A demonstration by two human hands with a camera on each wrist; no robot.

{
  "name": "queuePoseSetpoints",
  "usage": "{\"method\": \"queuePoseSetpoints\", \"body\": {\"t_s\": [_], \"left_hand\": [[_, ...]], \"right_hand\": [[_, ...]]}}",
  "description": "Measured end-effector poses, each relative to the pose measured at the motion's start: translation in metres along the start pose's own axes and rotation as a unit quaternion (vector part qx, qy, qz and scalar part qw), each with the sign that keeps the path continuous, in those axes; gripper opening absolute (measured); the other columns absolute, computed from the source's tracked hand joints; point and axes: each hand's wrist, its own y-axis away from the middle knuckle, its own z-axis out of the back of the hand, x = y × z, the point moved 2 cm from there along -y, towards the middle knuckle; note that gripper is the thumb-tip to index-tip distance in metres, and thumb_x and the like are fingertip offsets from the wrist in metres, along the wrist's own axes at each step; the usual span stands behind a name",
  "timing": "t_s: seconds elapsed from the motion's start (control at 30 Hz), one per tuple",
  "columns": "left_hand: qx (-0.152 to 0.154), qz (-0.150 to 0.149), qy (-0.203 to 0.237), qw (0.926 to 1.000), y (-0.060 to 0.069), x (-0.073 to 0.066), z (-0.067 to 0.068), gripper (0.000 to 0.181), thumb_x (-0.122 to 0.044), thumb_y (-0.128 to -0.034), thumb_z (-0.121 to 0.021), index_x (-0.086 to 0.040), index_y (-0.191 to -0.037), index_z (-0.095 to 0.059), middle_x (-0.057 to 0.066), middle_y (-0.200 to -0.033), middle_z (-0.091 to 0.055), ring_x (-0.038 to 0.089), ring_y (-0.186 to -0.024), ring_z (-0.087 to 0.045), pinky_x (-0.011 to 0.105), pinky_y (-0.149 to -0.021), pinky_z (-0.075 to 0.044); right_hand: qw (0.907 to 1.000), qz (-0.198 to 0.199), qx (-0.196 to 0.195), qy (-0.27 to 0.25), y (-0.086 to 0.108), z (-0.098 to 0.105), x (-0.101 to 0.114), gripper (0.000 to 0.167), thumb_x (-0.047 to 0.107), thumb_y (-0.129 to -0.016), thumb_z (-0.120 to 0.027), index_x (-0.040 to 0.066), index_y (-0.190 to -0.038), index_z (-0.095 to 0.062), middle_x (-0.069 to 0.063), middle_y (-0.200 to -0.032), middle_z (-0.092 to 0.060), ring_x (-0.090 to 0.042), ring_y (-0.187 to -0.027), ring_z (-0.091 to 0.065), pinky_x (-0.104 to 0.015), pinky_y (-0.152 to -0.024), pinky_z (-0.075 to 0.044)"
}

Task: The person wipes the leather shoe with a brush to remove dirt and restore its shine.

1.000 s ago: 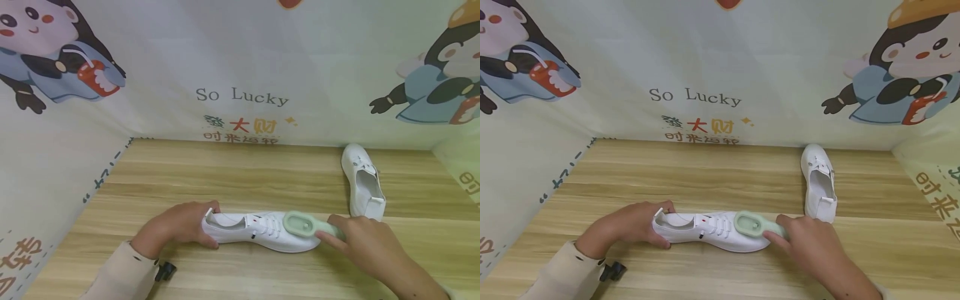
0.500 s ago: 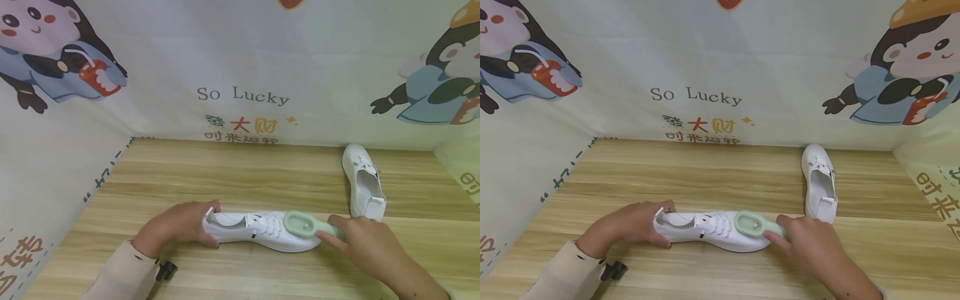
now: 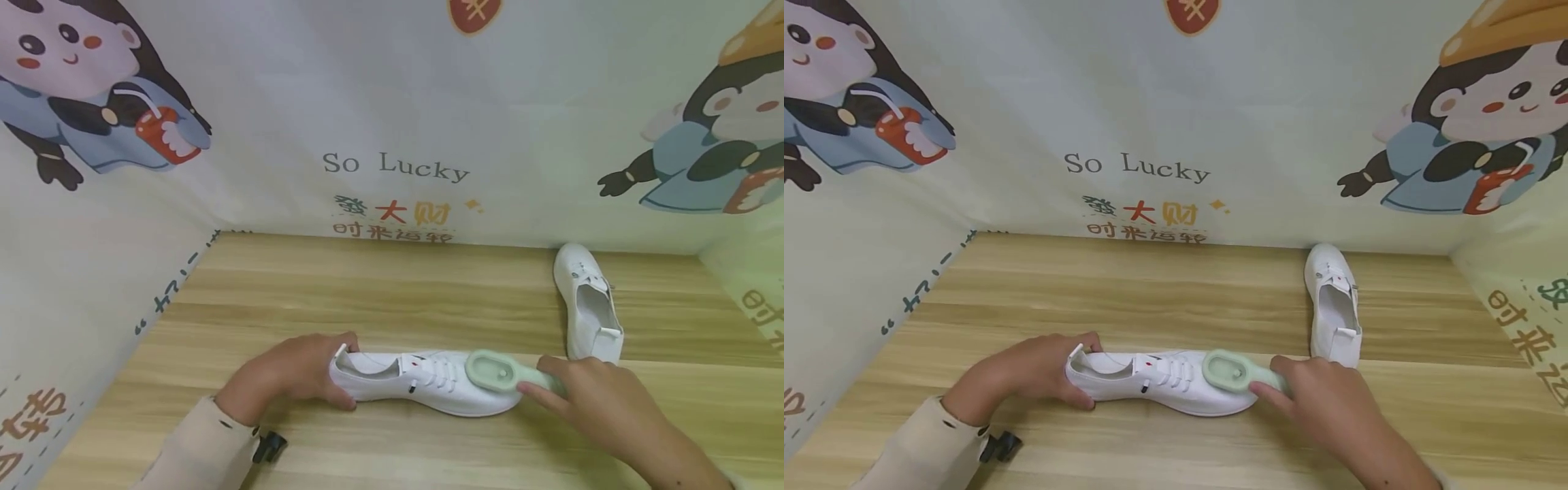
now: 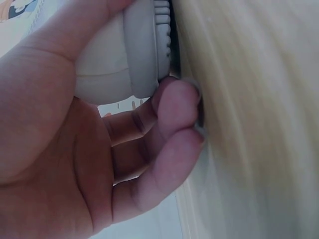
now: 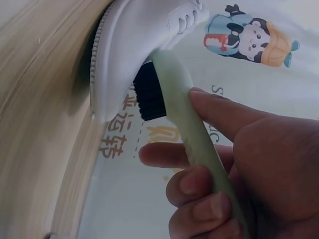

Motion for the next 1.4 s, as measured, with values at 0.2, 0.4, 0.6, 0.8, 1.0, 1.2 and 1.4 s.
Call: {"method": "queuePoseSetpoints", "body": {"t_s": [0.2, 0.4, 0.6, 0.8, 1.0, 1.2, 1.4], "left_hand": [[-0.005, 0.003, 0.000, 1.0000, -0.001, 0.001, -0.002, 0.054, -0.042, -0.0638, -0.091, -0.027, -0.102, -0.055, -0.008, -0.087, -0.063, 0.013, -0.075, -0.057, 0.034, -0.066, -0.047], [0.000, -0.004, -0.001, 1.0000, -0.001, -0.002, -0.002, 0.056, -0.043, -0.0630, -0.091, -0.027, -0.103, -0.055, -0.009, -0.088, -0.064, 0.011, -0.075, -0.057, 0.032, -0.066, -0.047], [-0.004, 0.004, 0.000, 1.0000, 0.002, -0.001, 0.001, 0.055, -0.042, -0.0630, -0.091, -0.027, -0.102, -0.056, -0.008, -0.088, -0.064, 0.012, -0.076, -0.057, 0.034, -0.067, -0.047], [-0.001, 0.013, 0.004, 0.9999, 0.004, 0.006, -0.002, 0.055, -0.042, -0.0635, -0.091, -0.027, -0.103, -0.056, -0.006, -0.090, -0.064, 0.013, -0.077, -0.057, 0.035, -0.068, -0.047], [-0.005, 0.015, 0.005, 0.9999, 0.004, 0.009, -0.005, 0.057, -0.045, -0.0630, -0.091, -0.029, -0.104, -0.056, -0.007, -0.090, -0.064, 0.013, -0.078, -0.058, 0.035, -0.068, -0.047], [-0.004, 0.010, 0.004, 0.9999, 0.002, 0.009, -0.006, 0.057, -0.045, -0.0635, -0.091, -0.028, -0.104, -0.055, -0.007, -0.090, -0.064, 0.013, -0.078, -0.058, 0.034, -0.068, -0.047], [-0.002, 0.008, 0.001, 1.0000, 0.000, 0.003, -0.004, 0.055, -0.043, -0.0641, -0.091, -0.027, -0.104, -0.056, -0.008, -0.088, -0.063, 0.013, -0.076, -0.057, 0.034, -0.067, -0.047]], "right_hand": [[0.9995, -0.011, 0.021, 0.021, 0.002, 0.003, -0.009, 0.040, 0.060, -0.090, -0.062, 0.022, -0.099, -0.071, 0.008, -0.072, -0.064, -0.011, -0.059, -0.050, -0.037, -0.050, -0.040], [0.9983, -0.011, 0.048, 0.032, 0.010, 0.007, -0.020, 0.051, 0.063, -0.087, -0.064, 0.017, -0.105, -0.074, 0.002, -0.092, -0.074, -0.018, -0.071, -0.066, -0.045, -0.059, -0.050], [0.9978, 0.025, 0.059, 0.016, 0.012, 0.011, -0.020, 0.036, 0.062, -0.089, -0.063, 0.027, -0.090, -0.070, 0.017, -0.072, -0.059, -0.004, -0.062, -0.050, -0.033, -0.058, -0.045], [0.9966, 0.068, 0.046, -0.006, 0.008, 0.009, -0.007, 0.032, 0.059, -0.093, -0.060, 0.032, -0.077, -0.056, 0.019, -0.059, -0.038, 0.001, -0.055, -0.035, -0.023, -0.055, -0.034], [0.9986, 0.043, 0.023, -0.018, 0.000, 0.003, 0.004, 0.032, 0.057, -0.095, -0.058, 0.027, -0.083, -0.061, 0.017, -0.060, -0.043, -0.002, -0.055, -0.039, -0.026, -0.054, -0.036], [0.9995, 0.005, 0.027, -0.016, -0.001, -0.001, 0.000, 0.034, 0.056, -0.094, -0.059, 0.023, -0.089, -0.067, 0.013, -0.063, -0.049, -0.008, -0.057, -0.043, -0.031, -0.053, -0.037], [0.9988, -0.011, 0.048, 0.005, 0.004, 0.005, -0.010, 0.037, 0.060, -0.091, -0.061, 0.024, -0.090, -0.069, 0.011, -0.069, -0.059, -0.009, -0.060, -0.048, -0.035, -0.053, -0.040]]}}
